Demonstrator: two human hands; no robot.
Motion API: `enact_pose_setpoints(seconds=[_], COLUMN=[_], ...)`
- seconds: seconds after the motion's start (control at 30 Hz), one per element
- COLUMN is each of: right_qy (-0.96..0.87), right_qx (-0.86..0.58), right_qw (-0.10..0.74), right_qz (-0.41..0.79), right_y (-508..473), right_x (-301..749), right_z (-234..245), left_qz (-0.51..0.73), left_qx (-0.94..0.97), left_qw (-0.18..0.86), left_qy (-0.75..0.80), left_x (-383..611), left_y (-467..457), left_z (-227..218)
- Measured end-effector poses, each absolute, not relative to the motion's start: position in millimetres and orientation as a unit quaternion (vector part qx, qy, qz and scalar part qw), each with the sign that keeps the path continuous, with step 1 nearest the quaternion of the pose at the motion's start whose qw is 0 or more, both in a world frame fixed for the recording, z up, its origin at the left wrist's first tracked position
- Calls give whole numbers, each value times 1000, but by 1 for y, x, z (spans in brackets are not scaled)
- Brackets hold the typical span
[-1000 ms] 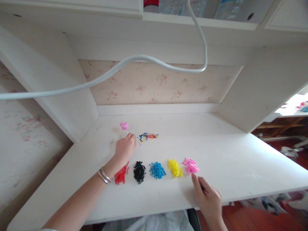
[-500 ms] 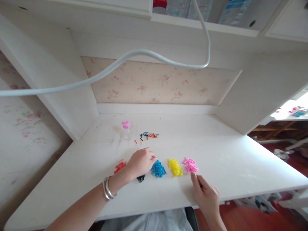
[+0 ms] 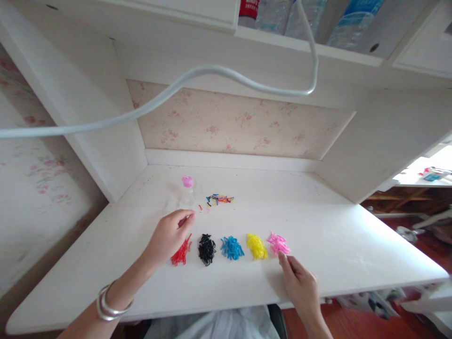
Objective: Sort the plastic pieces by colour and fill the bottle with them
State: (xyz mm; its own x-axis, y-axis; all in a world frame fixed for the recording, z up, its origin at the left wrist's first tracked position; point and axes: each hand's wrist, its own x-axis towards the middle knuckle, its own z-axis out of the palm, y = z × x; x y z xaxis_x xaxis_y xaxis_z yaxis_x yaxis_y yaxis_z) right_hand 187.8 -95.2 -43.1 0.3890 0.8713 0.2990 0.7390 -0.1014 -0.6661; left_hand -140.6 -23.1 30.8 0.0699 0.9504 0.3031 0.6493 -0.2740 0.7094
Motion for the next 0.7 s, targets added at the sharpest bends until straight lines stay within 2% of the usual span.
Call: enact_pose_setpoints(seconds=[0.13,0.27,0.47,0.57,0.7], right_qy=[-554,-636,-765,-785,-788], right_qx=[-737,-677,-589,-597,-603], right_qw=[371,336,198,97,45], right_qz=[113,158,169,133,117], right_y=[-85,-66,-10,27,63], right_x=[187,162,86,56,33], right_z=[-34,-6,30,22,3], left_qz=[377,379,423,429,422], left_qx=[609,534,481,479,480], left_qw=[212,231,266,273,275], left_qy=[665,719,721,716,718], left_x=[-195,-229,-232,-232,-237], left_y=[-57,-79,-84,-84,-86], left_z=[5,-27,-36,-35,-37])
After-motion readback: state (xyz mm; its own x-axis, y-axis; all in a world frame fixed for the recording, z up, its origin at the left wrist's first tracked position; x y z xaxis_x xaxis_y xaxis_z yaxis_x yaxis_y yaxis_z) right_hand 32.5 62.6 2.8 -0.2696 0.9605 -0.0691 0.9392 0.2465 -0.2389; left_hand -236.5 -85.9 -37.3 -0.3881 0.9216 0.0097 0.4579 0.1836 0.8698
